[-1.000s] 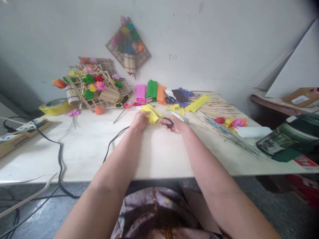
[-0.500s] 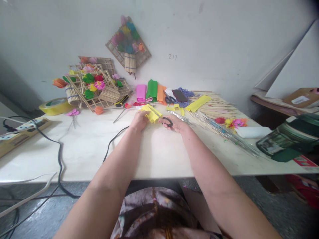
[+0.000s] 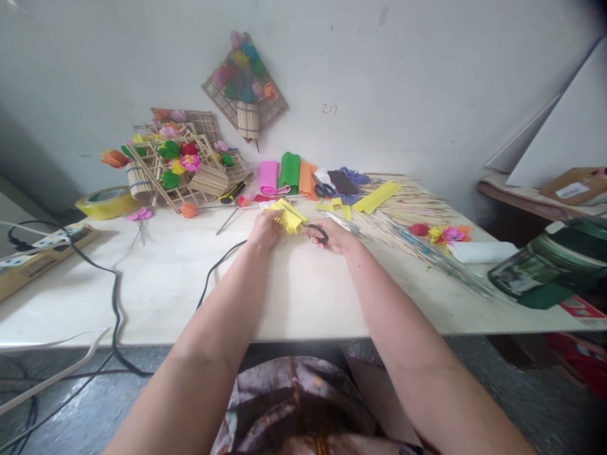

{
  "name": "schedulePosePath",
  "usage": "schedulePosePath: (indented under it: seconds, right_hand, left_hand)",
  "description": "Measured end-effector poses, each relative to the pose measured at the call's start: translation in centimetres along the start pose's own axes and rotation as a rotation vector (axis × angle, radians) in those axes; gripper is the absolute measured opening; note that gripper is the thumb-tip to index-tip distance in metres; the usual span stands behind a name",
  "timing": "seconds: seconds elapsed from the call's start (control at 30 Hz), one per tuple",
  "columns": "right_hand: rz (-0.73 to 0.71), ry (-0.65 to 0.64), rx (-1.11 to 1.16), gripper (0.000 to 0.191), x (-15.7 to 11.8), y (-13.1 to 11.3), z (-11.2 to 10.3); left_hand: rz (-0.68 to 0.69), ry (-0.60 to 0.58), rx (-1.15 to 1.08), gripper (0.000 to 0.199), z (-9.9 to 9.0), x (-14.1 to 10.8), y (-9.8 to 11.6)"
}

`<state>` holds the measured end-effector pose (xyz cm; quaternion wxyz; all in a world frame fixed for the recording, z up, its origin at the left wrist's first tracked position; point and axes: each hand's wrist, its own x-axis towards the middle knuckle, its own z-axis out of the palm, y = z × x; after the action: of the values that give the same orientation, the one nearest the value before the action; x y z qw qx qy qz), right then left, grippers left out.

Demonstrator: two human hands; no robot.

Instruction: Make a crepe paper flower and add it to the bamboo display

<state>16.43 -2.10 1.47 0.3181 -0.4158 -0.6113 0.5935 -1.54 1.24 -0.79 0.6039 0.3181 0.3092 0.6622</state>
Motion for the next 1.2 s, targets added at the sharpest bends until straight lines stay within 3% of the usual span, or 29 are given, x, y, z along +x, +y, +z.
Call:
schedulePosePath:
  seconds: [0.27, 0.83, 1.2]
  right_hand:
    - [0.008, -0.003, -0.001, 0.026, -0.11, -0.07, 0.05]
    - [0.033, -0.053, 0.022, 0.04, -0.34, -0.12, -0.37]
    - [0.006, -0.042, 0.007, 0.039, 0.01, 0.37, -0.64]
  left_hand:
    - [-0.013, 0.056, 0.015, 0.02, 0.35, -0.23, 0.17]
    - [0.005, -0.06, 0.039, 0.026, 0.21, -0.35, 0.05]
    - [-0.015, -0.04, 0.055, 0.025, 0.3, -0.48, 0.18]
